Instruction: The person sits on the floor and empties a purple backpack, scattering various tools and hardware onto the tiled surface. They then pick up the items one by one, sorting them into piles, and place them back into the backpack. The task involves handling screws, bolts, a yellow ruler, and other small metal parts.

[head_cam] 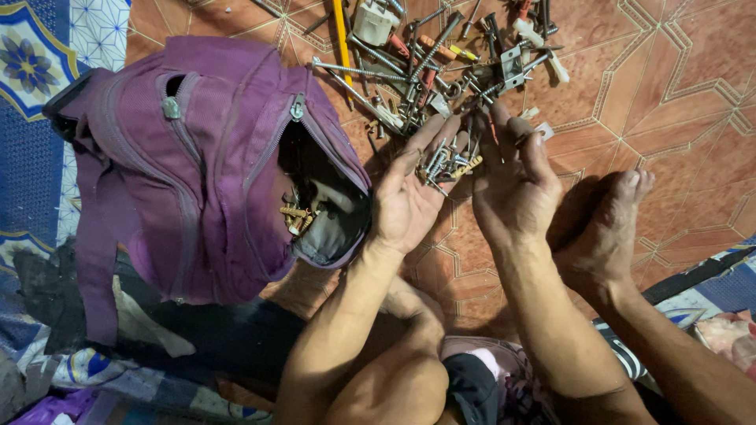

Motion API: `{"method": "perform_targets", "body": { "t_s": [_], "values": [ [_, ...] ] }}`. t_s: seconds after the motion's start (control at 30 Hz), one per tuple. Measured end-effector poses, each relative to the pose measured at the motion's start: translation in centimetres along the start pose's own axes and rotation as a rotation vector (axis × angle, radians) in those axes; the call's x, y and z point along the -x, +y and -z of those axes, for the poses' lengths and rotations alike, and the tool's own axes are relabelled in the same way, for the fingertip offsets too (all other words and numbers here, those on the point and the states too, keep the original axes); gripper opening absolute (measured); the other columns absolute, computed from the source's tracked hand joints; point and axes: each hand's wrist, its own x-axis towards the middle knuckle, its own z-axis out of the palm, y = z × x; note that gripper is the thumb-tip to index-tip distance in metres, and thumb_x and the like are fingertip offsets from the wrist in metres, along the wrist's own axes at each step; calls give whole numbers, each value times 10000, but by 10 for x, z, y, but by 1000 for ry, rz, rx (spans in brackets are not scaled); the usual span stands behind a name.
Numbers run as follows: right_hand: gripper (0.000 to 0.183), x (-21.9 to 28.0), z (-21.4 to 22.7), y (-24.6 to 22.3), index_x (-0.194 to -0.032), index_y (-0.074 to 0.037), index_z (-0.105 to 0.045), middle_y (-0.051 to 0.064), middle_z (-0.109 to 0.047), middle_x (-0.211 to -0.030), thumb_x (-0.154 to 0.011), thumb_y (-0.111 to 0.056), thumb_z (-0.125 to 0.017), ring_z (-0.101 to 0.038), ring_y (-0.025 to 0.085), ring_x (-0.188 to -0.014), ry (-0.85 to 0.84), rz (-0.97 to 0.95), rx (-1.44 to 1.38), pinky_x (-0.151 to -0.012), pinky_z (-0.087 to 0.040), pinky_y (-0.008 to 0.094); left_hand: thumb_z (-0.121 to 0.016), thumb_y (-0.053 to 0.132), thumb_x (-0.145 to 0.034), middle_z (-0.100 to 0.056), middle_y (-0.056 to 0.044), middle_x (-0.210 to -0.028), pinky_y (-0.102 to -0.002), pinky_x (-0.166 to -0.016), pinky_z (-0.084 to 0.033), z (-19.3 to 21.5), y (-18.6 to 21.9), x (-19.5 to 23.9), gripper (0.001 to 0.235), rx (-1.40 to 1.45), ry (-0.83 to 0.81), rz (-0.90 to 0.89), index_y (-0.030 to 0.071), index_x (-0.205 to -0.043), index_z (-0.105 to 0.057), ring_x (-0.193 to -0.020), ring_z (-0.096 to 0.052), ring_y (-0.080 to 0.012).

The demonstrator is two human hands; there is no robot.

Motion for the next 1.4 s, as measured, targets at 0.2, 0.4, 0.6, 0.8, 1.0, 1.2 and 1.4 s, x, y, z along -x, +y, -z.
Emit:
{"method": "perform_targets", "body": {
  "t_s": [0.2, 0.4, 0.6, 0.8, 1.0, 1.2, 1.4],
  "values": [
    [311, -7, 9, -12, -1221, -114, -682, 92, -662, -1405, -1071, -357, -558, -557, 326, -1410, 22, 10, 17, -1226, -420, 463, -406, 47, -1017, -306, -229, -1685, -474, -1318, -273, 2, 2, -2, 611, 6, -56, -20, -29, -1613, -297, -1579, -301, -343],
    [294, -12, 15, -20, -1182, -98, -678, 100, -690, -1309, -1063, -349, -581, -621, 332, -1309, 53, 62, 38, -1210, -464, 495, -395, -61, -952, -301, -227, -1691, -463, -1332, -267, 5, 2, -2, 672, -27, -94, -42, -20, -1616, -301, -1597, -280, -352],
    [204, -14, 14, -24, -1246, -94, -613, 113, -674, -1332, -1085, -219, -601, -618, 320, -1295, 0, 87, 98, -1190, -474, 502, -416, -58, -946, -288, -227, -1696, -474, -1324, -273, 3, 1, -6, 681, -62, -84, -56, -20, -1613, -286, -1593, -281, -366],
    [221, -18, 17, -28, -1266, -86, -588, 136, -679, -1337, -1077, -200, -594, -651, 319, -1240, 19, 107, 104, -1105, -513, 483, -430, 163, -1052, -293, -195, -1702, -420, -1186, -348, 2, 0, -8, 632, -50, 8, -75, 23, -1643, -253, -1552, -331, -321],
    [261, -19, 33, -36, -1319, -58, -612, 136, -700, -1217, -1086, -176, -615, -704, 261, -1009, 91, 105, 106, -874, -564, 400, -467, 398, -1060, -276, -181, -1716, -442, -1283, -311, -7, 0, -9, 728, -16, -1, -123, 29, -1651, -254, -1548, -350, -280],
    [208, -47, 62, -68, -1300, 4, -678, 120, -722, -1137, -1111, -55, -741, -710, 187, -1004, 14, 587, 816, -829, -587, 294, -494, 553, -1013, -116, -122, -1770, -468, -1251, -177, -20, 1, 1, 860, -343, -12, -263, 84, -1675, -207, -1524, -204, -244],
    [94, -67, 83, -85, -1138, 41, -678, 106, -740, -1040, -1140, 12, -768, -716, 175, -937, -81, 668, 1247, -883, -599, 303, -454, 577, -1021, 53, -7, -1807, -593, -1295, 0, -21, 3, 5, 861, -474, 13, -222, 193, -1693, -79, -1666, 80, -233]
  ]
}}
